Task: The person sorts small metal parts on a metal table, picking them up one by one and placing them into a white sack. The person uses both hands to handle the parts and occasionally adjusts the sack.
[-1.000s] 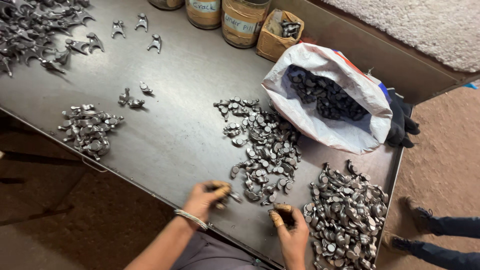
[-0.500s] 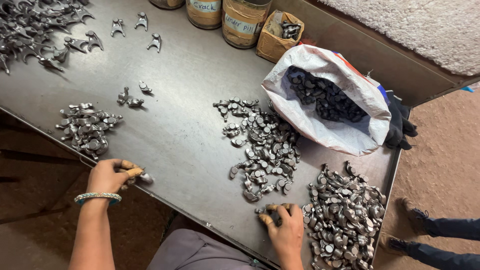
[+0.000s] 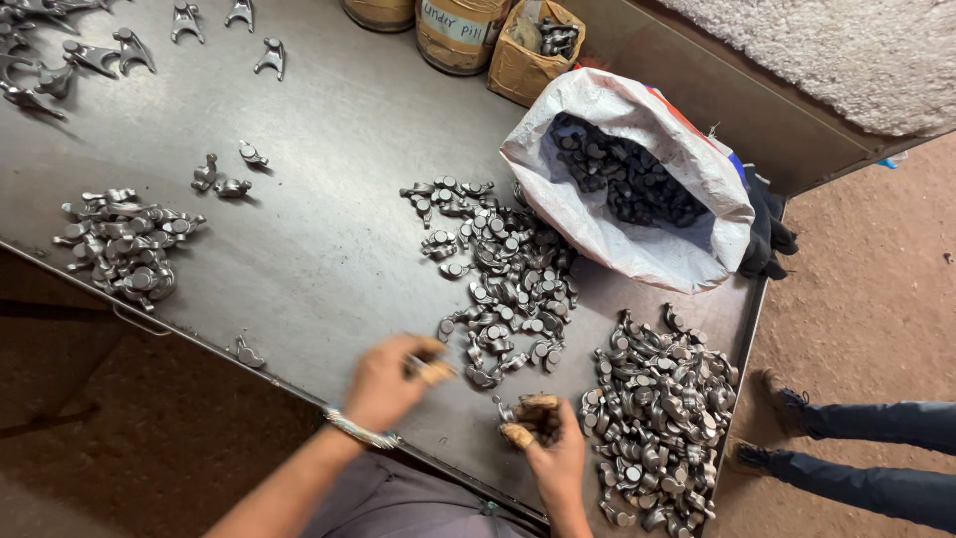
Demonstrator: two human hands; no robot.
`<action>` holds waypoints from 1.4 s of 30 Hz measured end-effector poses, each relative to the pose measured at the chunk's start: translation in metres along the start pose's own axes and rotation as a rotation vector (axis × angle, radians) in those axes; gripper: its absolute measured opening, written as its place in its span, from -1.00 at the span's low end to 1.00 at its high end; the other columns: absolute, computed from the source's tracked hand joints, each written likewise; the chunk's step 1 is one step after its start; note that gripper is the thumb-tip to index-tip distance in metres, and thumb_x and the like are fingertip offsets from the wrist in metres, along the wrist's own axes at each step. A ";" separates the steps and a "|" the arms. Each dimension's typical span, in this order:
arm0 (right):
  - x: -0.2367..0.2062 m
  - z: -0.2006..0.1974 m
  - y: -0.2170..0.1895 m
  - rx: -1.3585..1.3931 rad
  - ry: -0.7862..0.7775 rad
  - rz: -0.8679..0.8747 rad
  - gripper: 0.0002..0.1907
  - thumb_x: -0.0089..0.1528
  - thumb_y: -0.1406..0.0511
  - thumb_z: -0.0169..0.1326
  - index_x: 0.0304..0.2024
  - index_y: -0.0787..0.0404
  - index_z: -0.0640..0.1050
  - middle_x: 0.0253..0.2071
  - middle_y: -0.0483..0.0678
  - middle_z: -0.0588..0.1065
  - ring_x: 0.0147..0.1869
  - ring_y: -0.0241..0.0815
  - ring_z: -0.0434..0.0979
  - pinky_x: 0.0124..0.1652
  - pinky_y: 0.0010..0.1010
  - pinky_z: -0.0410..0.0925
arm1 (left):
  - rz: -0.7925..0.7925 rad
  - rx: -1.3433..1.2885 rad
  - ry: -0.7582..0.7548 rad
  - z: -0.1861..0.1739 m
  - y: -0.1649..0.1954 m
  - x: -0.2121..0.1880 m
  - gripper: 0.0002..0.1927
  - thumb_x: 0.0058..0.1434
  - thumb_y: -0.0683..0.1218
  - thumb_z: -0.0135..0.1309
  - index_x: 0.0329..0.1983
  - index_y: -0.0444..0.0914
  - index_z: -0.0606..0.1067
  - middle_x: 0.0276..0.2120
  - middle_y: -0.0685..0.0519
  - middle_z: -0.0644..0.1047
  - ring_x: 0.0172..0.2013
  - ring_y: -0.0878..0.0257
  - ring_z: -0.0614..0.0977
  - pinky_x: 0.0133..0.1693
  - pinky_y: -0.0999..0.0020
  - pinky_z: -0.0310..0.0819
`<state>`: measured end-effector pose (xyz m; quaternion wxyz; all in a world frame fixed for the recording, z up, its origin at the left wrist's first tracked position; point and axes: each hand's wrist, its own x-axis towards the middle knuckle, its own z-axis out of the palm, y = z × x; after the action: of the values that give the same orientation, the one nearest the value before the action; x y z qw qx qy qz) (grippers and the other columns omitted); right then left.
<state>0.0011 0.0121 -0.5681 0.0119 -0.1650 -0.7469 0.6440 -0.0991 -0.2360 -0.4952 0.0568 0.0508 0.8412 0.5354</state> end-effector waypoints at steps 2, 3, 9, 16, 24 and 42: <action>0.000 -0.003 0.003 0.299 -0.061 0.041 -0.51 0.03 0.59 0.26 0.00 0.33 0.46 -0.18 0.02 0.58 -0.13 -0.24 0.61 -0.13 -0.43 0.52 | -0.133 -0.234 -0.194 0.026 0.010 -0.008 -0.71 0.06 -0.01 0.38 -0.16 -0.16 0.69 -0.33 0.16 0.72 -0.42 0.36 0.64 -0.35 0.46 0.55; -0.001 -0.004 0.004 0.333 -0.072 0.054 -0.50 0.04 0.59 0.26 0.02 0.34 0.45 -0.19 0.04 0.57 -0.14 -0.22 0.61 -0.14 -0.42 0.51 | -0.197 -0.348 -0.241 0.037 0.014 -0.010 -0.73 0.06 -0.05 0.38 -0.17 -0.19 0.69 -0.34 0.16 0.70 -0.43 0.38 0.61 -0.36 0.47 0.52; -0.007 -0.009 0.005 0.475 -0.104 0.091 -0.43 0.04 0.62 0.25 0.09 0.37 0.42 -0.13 0.12 0.53 -0.10 -0.13 0.59 -0.14 -0.32 0.51 | -0.497 -0.951 -0.378 0.061 0.016 -0.011 -0.81 0.14 -0.18 0.32 -0.22 -0.37 0.66 -0.38 0.03 0.65 -0.44 0.31 0.62 -0.41 0.44 0.51; -0.014 -0.008 0.004 0.316 -0.084 -0.040 -0.41 0.02 0.66 0.22 0.09 0.36 0.41 0.06 0.07 0.51 0.09 -0.13 0.57 0.05 -0.31 0.49 | -0.812 -1.219 -0.364 0.059 0.012 -0.010 -0.84 0.21 -0.21 0.22 -0.15 -0.34 0.60 -0.34 -0.01 0.66 -0.42 0.25 0.65 -0.41 0.39 0.49; -0.019 -0.005 0.015 0.243 -0.012 -0.203 -0.57 0.12 0.65 0.17 0.03 0.41 0.46 0.00 0.10 0.58 0.06 -0.12 0.62 0.05 -0.34 0.51 | -0.872 -1.214 -0.364 0.060 0.011 -0.015 -0.85 0.23 -0.18 0.21 -0.16 -0.32 0.58 -0.36 -0.02 0.66 -0.41 0.24 0.67 -0.42 0.39 0.50; -0.008 -0.006 0.012 0.765 -0.056 0.204 -0.62 0.20 0.45 0.21 0.07 0.39 0.52 -0.05 0.03 0.57 -0.10 -0.18 0.60 -0.20 -0.38 0.48 | -0.567 -1.058 -0.537 0.064 0.006 -0.016 -0.85 0.33 -0.09 0.15 -0.20 -0.22 0.43 -0.50 -0.01 0.62 -0.60 0.32 0.58 -0.57 0.42 0.43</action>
<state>0.0132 0.0174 -0.5770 -0.0119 -0.2042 -0.4329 0.8779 -0.0740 -0.1785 -0.5164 0.4209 -0.0760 0.4017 0.8098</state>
